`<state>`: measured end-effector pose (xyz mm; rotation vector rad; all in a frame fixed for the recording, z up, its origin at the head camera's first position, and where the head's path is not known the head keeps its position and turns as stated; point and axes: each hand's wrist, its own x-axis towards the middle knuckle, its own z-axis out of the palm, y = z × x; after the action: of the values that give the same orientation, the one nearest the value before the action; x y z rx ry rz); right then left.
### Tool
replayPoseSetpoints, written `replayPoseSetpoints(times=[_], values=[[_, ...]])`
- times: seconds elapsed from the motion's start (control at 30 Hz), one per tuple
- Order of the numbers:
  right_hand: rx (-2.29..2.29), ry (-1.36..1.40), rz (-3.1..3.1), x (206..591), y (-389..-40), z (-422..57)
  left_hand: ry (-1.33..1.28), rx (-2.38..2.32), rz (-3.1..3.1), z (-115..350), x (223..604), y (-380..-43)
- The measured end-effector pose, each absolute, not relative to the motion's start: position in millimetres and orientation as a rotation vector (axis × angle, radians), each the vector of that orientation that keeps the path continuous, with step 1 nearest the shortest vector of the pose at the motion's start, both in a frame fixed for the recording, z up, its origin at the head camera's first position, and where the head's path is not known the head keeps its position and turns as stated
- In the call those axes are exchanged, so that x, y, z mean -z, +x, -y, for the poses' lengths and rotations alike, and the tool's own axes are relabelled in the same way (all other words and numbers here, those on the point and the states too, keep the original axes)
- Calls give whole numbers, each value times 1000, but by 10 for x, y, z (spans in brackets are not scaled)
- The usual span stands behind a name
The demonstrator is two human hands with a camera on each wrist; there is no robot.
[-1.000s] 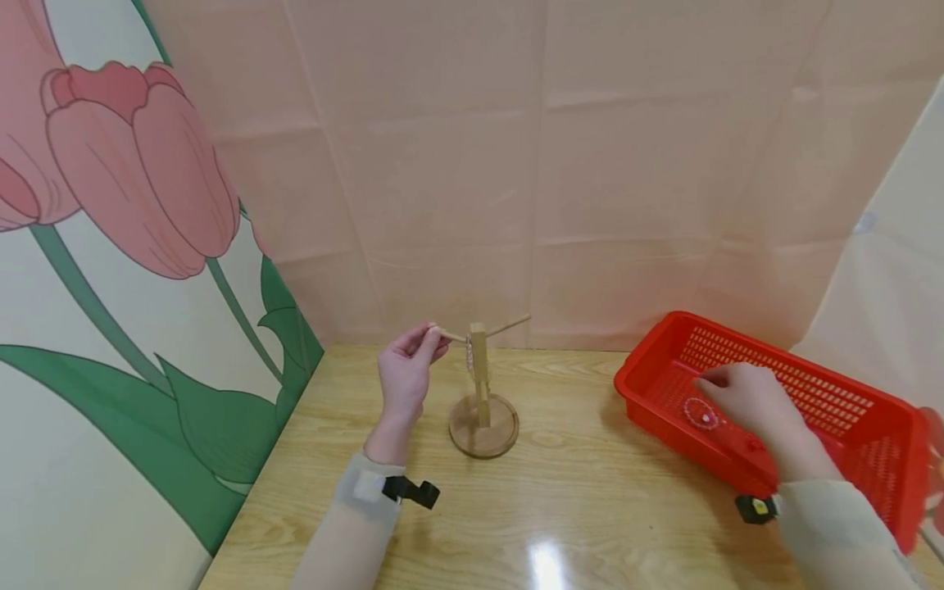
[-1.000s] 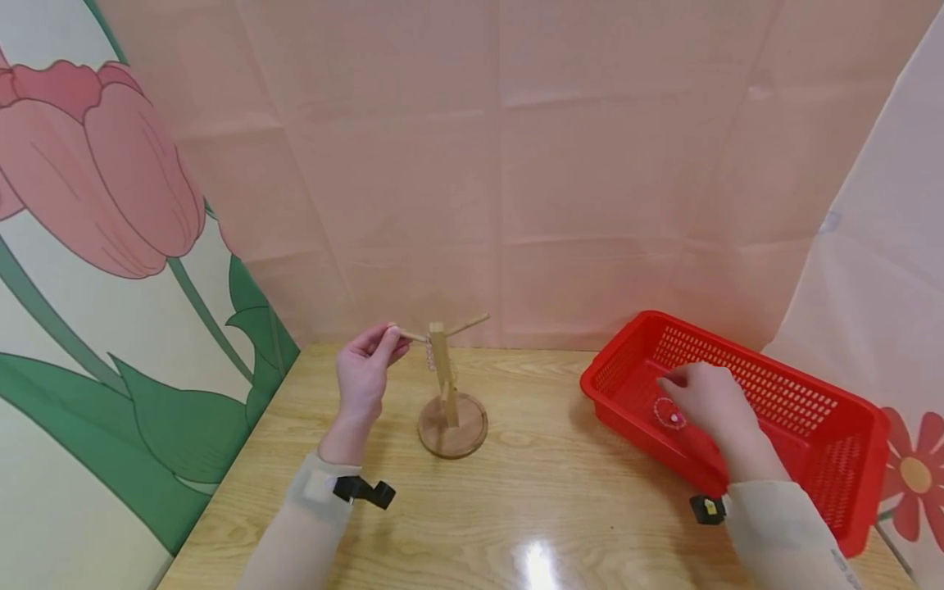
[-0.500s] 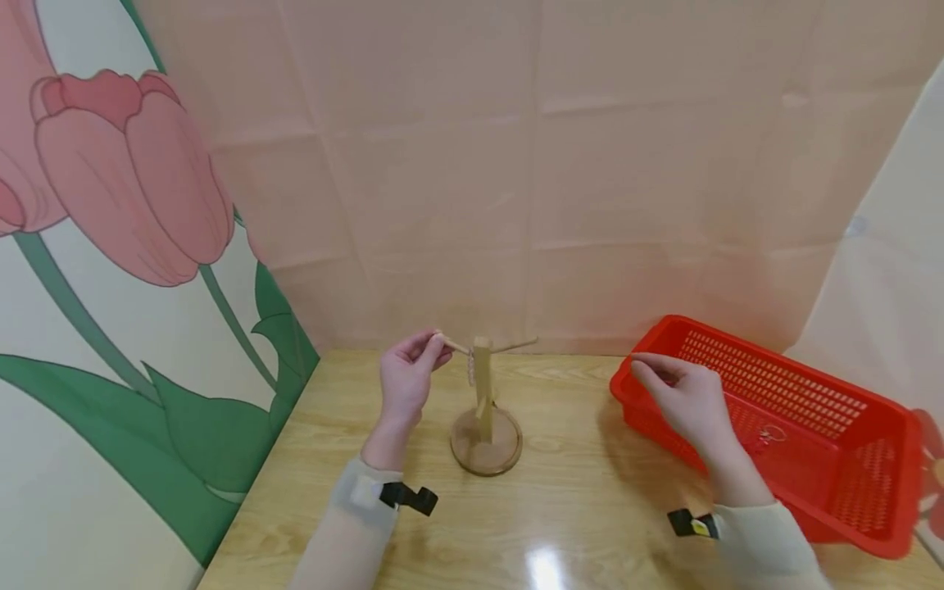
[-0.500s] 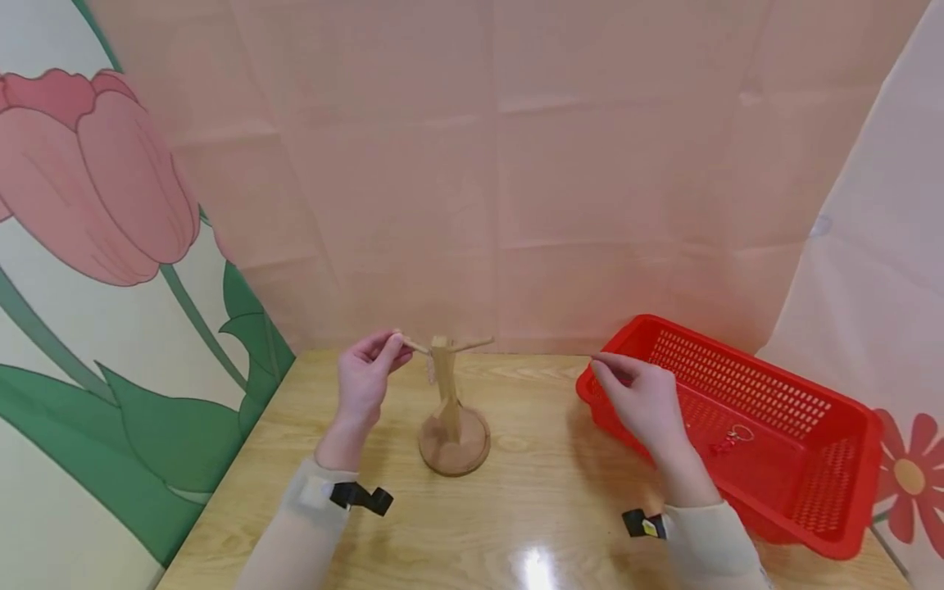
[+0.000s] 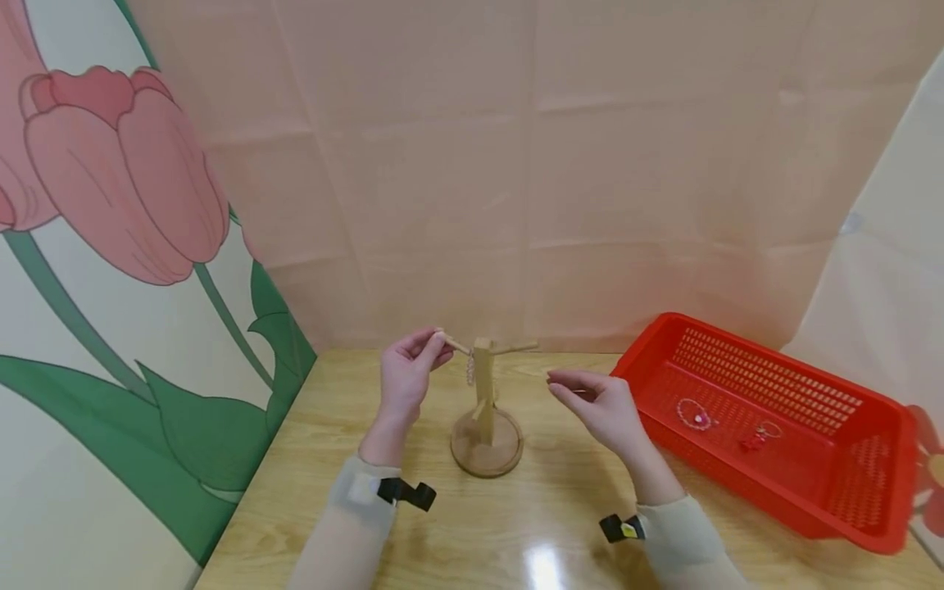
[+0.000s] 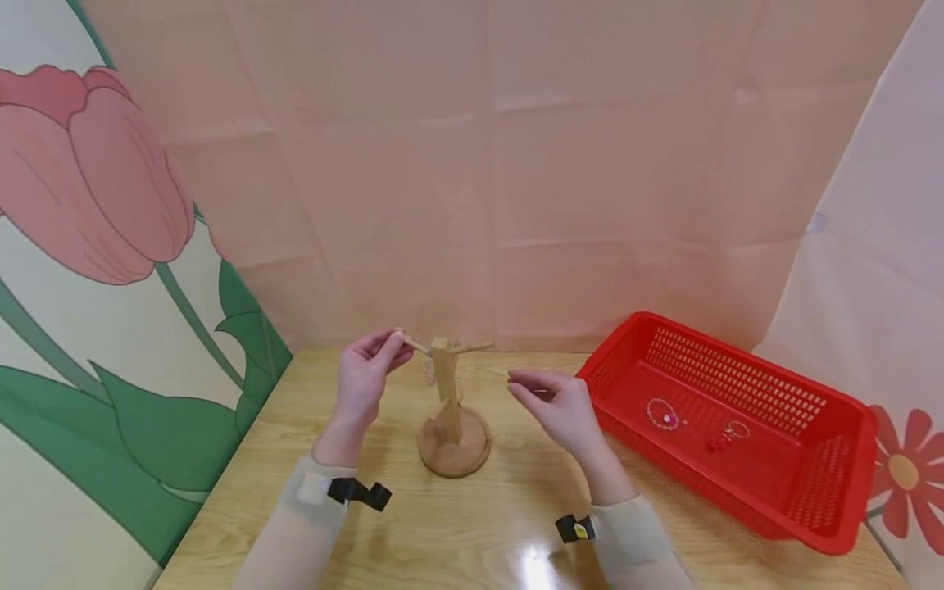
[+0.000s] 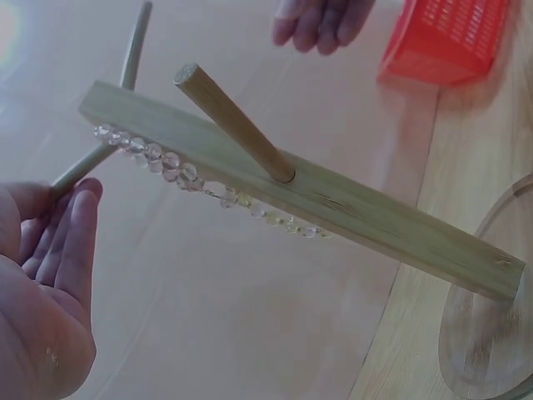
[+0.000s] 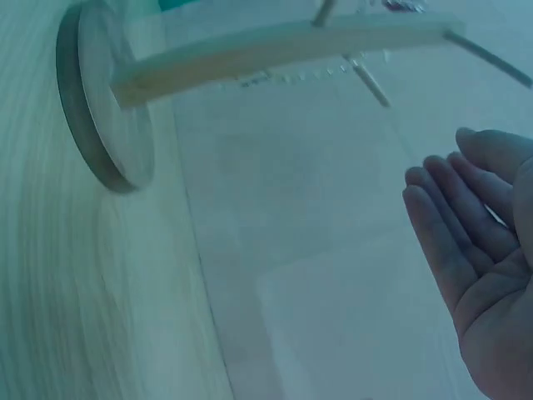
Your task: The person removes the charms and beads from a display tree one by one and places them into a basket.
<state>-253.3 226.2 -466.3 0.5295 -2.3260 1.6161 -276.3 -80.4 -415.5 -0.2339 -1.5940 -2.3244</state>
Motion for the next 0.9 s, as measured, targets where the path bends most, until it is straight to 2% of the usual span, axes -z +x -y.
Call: replayPoseSetpoints(times=[0.4, 0.9], values=[[-1655, 609, 2359, 4729, -2695, -1768, -240, 2337, 1643, 834, 4145, -2829], [-1546, 601, 2360, 4800, -2764, -1469, -292, 2361, 1622, 852, 4146, -2889]])
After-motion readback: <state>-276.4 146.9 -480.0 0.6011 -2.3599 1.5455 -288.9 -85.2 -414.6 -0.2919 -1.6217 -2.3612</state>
